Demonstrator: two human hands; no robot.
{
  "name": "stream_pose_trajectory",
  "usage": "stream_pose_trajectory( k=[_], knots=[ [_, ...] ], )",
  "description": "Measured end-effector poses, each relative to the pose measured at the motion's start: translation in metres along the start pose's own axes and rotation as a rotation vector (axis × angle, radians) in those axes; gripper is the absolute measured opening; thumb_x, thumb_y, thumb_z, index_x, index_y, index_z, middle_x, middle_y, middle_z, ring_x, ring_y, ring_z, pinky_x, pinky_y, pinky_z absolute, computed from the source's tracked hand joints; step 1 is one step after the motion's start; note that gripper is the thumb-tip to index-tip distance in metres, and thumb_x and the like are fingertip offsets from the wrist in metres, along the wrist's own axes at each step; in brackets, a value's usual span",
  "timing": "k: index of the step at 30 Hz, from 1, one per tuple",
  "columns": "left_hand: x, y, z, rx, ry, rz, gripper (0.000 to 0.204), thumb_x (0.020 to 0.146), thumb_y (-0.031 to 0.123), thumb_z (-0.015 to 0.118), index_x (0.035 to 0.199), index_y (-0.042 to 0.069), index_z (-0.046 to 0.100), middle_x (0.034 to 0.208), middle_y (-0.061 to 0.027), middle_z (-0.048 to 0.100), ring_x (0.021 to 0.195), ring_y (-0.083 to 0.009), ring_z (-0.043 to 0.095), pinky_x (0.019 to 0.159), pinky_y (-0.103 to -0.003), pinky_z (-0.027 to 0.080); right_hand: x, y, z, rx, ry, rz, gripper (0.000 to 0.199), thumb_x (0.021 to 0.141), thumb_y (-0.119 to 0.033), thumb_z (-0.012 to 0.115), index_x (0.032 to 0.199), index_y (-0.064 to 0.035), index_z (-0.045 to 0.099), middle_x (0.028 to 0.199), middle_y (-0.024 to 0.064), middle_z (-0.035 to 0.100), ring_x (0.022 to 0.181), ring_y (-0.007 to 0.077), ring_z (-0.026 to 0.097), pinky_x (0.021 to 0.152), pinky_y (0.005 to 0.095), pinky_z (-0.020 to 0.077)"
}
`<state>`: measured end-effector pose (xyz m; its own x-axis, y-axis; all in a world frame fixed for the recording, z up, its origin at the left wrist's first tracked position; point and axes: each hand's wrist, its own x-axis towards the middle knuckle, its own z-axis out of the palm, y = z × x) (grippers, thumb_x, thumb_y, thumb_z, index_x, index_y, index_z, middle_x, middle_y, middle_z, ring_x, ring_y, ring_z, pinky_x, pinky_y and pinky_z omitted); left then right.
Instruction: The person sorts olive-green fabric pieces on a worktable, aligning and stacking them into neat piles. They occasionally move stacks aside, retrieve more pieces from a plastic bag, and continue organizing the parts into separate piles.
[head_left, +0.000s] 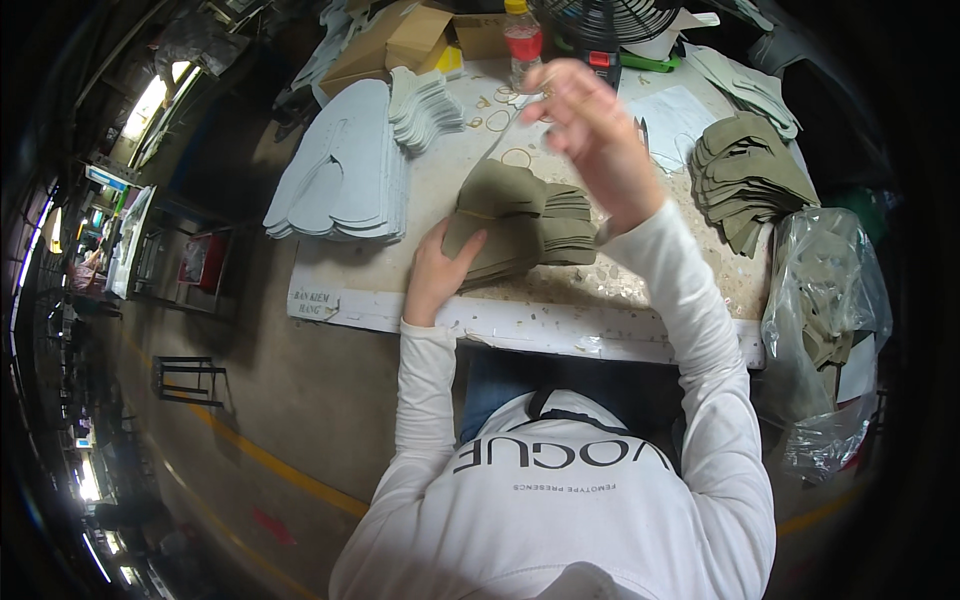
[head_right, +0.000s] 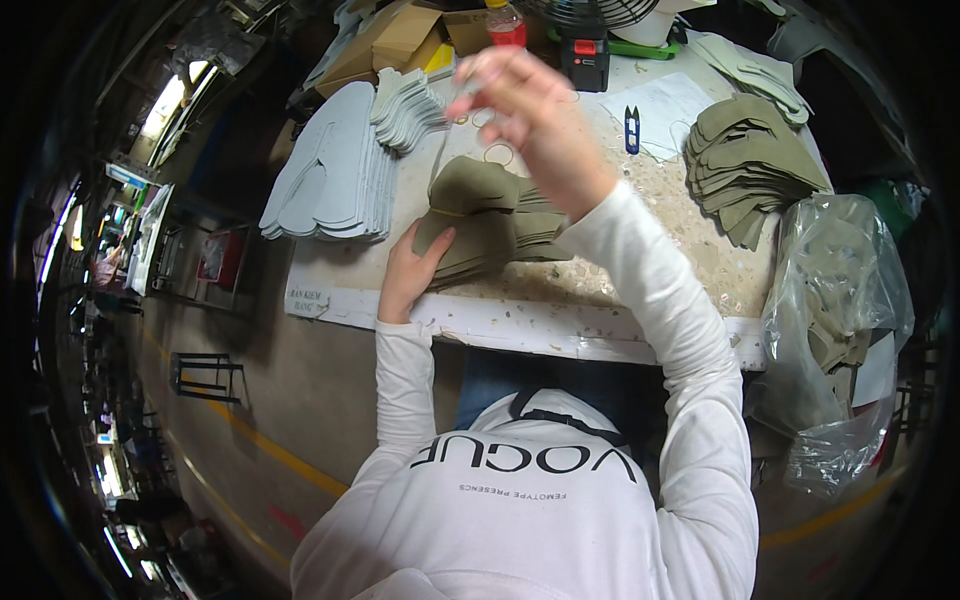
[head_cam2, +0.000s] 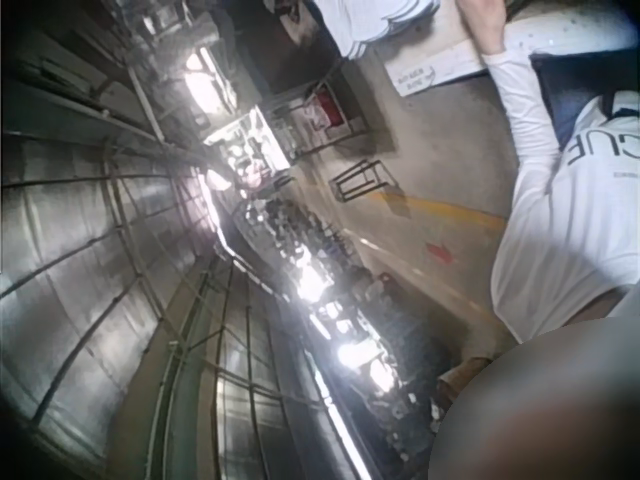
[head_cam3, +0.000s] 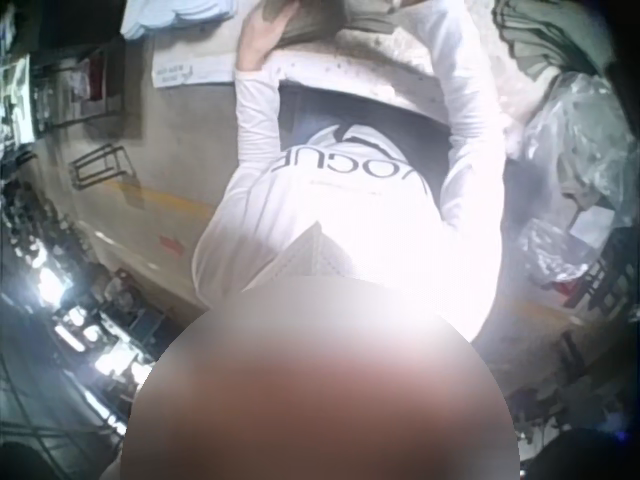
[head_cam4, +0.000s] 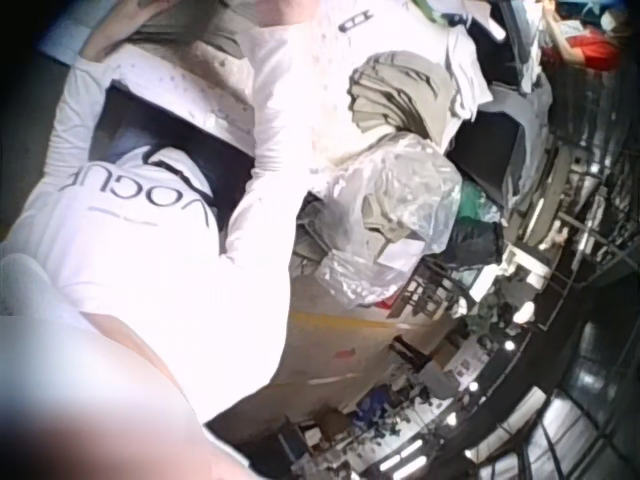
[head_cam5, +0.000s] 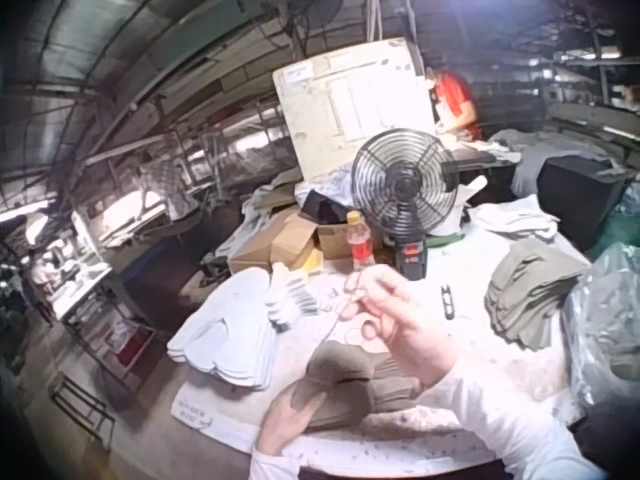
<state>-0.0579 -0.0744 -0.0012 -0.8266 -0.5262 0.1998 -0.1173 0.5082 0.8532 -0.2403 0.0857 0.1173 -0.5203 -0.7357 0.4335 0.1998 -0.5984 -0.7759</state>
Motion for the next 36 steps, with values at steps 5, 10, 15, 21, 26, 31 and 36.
stream_pose_trajectory(
  k=[5, 10, 15, 21, 26, 31, 36],
  knots=[
    [-0.017, 0.006, 0.005, -0.012, -0.003, 0.005, 0.058, 0.086, 0.035, 0.072, 0.121, -0.005, 0.051, 0.112, -0.0254, 0.063, 0.104, -0.0351, 0.062, 0.090, -0.039, 0.047, 0.031, -0.041, -0.083, -0.122, 0.265, -0.376, 0.019, 0.104, -0.016, 0.043, 0.110, 0.0011, 0.048, 0.131, 0.0286, 0.054, 0.120, 0.0301, 0.059, 0.102, 0.0328, 0.0503],
    [-0.020, 0.012, 0.012, -0.225, -0.050, 0.013, 0.056, 0.084, 0.030, 0.074, 0.121, -0.005, 0.051, 0.111, -0.0209, 0.061, 0.104, -0.0289, 0.059, 0.090, -0.038, 0.046, 0.033, -0.023, -0.185, -1.408, 0.762, -0.436, 0.013, 0.093, -0.019, 0.061, 0.090, -0.0065, 0.063, 0.094, 0.0088, 0.067, 0.084, 0.0239, 0.068, 0.069, 0.0358, 0.0525],
    [-0.043, 0.026, 0.023, 0.234, 0.175, 0.230, 0.068, 0.075, 0.037, 0.080, 0.121, -0.005, 0.052, 0.112, -0.0199, 0.054, 0.107, -0.0358, 0.052, 0.095, -0.044, 0.041, 0.005, -0.016, -0.232, -2.429, 0.587, -0.141, 0.013, 0.081, -0.011, 0.062, 0.093, -0.0100, 0.068, 0.093, 0.0060, 0.063, 0.098, 0.0267, 0.057, 0.078, 0.0445, 0.0453],
    [-0.046, 0.025, 0.022, 0.170, 0.045, 0.208, 0.080, 0.073, 0.040, 0.081, 0.133, -0.002, 0.047, 0.121, -0.0267, 0.055, 0.112, -0.0416, 0.053, 0.095, -0.047, 0.043, -0.005, -0.027, -0.176, -2.205, 0.703, -0.091, 0.019, 0.082, -0.015, 0.066, 0.101, -0.0116, 0.070, 0.105, 0.0051, 0.063, 0.109, 0.0278, 0.052, 0.087, 0.0468, 0.0430],
    [-0.041, 0.039, 0.027, 0.227, 0.009, 0.275, 0.086, 0.071, 0.041, 0.081, 0.137, -0.001, 0.044, 0.114, -0.0267, 0.061, 0.101, -0.0433, 0.059, 0.087, -0.048, 0.048, -0.050, -0.026, -0.055, -1.398, 0.022, -0.363, 0.013, 0.082, -0.015, 0.072, 0.091, -0.0060, 0.070, 0.080, 0.0084, 0.069, 0.077, 0.0275, 0.063, 0.070, 0.0360, 0.0501],
    [-0.039, 0.060, 0.048, 0.342, 0.004, 0.149, 0.089, 0.070, 0.041, 0.079, 0.136, -0.005, 0.041, 0.117, -0.0264, 0.058, 0.102, -0.0417, 0.055, 0.090, -0.049, 0.044, -0.108, -0.014, 0.011, -1.383, -0.113, -0.016, 0.013, 0.081, -0.016, 0.072, 0.086, -0.0046, 0.067, 0.076, 0.0107, 0.062, 0.074, 0.0312, 0.062, 0.065, 0.0399, 0.0500],
    [-0.045, 0.060, 0.051, 0.462, 0.053, 0.187, 0.091, 0.075, 0.040, 0.076, 0.140, -0.009, 0.034, 0.133, -0.0279, 0.048, 0.120, -0.0412, 0.046, 0.100, -0.052, 0.036, -0.128, 0.020, 0.018, -1.317, 0.021, -0.096, 0.016, 0.080, -0.011, 0.071, 0.095, -0.0062, 0.066, 0.091, 0.0086, 0.060, 0.084, 0.0291, 0.062, 0.071, 0.0386, 0.0515]
  ],
)
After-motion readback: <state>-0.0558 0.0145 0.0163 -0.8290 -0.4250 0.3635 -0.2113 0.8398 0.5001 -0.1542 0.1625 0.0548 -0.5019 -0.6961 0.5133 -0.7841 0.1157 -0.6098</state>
